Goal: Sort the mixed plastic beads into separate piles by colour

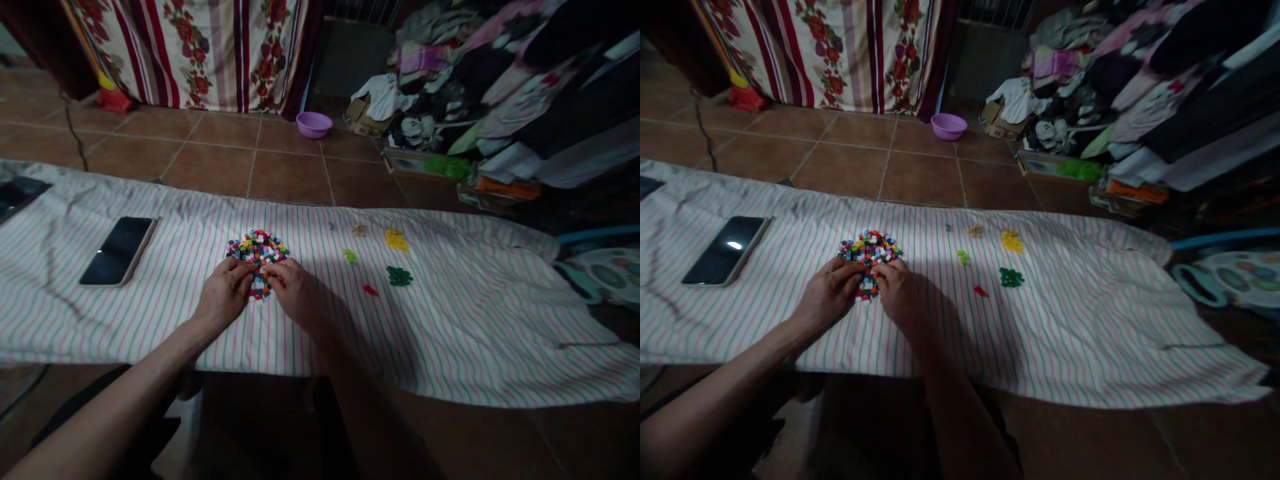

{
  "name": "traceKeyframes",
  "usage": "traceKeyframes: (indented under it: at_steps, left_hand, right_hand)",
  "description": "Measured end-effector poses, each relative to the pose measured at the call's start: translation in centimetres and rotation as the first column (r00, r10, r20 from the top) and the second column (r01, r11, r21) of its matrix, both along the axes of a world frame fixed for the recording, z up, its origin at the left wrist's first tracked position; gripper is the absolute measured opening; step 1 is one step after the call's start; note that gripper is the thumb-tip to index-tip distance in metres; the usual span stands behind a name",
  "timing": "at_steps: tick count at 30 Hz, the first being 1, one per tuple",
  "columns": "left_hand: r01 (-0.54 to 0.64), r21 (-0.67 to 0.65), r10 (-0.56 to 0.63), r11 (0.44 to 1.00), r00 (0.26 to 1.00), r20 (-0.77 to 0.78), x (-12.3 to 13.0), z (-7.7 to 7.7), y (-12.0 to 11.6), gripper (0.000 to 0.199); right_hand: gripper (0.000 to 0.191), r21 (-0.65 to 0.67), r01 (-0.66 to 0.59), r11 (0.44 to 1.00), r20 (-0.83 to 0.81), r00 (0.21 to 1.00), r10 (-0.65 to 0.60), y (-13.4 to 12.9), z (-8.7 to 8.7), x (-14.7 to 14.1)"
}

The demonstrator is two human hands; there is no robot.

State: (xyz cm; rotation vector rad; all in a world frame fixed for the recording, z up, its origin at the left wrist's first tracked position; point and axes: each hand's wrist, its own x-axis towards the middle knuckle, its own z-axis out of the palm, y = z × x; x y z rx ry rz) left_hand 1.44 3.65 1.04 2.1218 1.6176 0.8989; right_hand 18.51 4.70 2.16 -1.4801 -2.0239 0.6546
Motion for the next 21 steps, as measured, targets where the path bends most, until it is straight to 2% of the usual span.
traceKeyframes:
  at_steps: [3, 6, 12, 21]
  left_hand:
    - [-0.031, -0.013, 0.031, 0.999, 0.999, 0.027, -0.7, 0.3, -0.3, 0.03]
    - [-0.028, 0.049, 0.026, 0.998, 0.999, 0.047, -1.5, 0.0, -0.6, 0.025]
    - [0.037, 0.183, -0.042, 0.982, 0.999, 0.025, -2.4, -1.1, -0.8, 0.021]
    - [0.166, 0.231, -0.172, 0.959, 0.985, 0.007, -2.7, -0.8, -1.4, 0.024]
  right_hand:
    - [0.022, -0.012, -0.021, 1.0, 0.013, 1.0, 0.021, 0.1, 0.2, 0.1]
    - [0.022, 0.007, -0.033, 0.999, 0.034, 0.999, 0.032, 0.1, 0.2, 0.1]
    - [0.021, 0.032, -0.058, 0.998, 0.058, 0.997, 0.057, 0.1, -0.1, 0.3]
    - [0.019, 0.075, -0.042, 0.996, -0.033, 0.998, 0.045, 0.0, -0.5, 0.6]
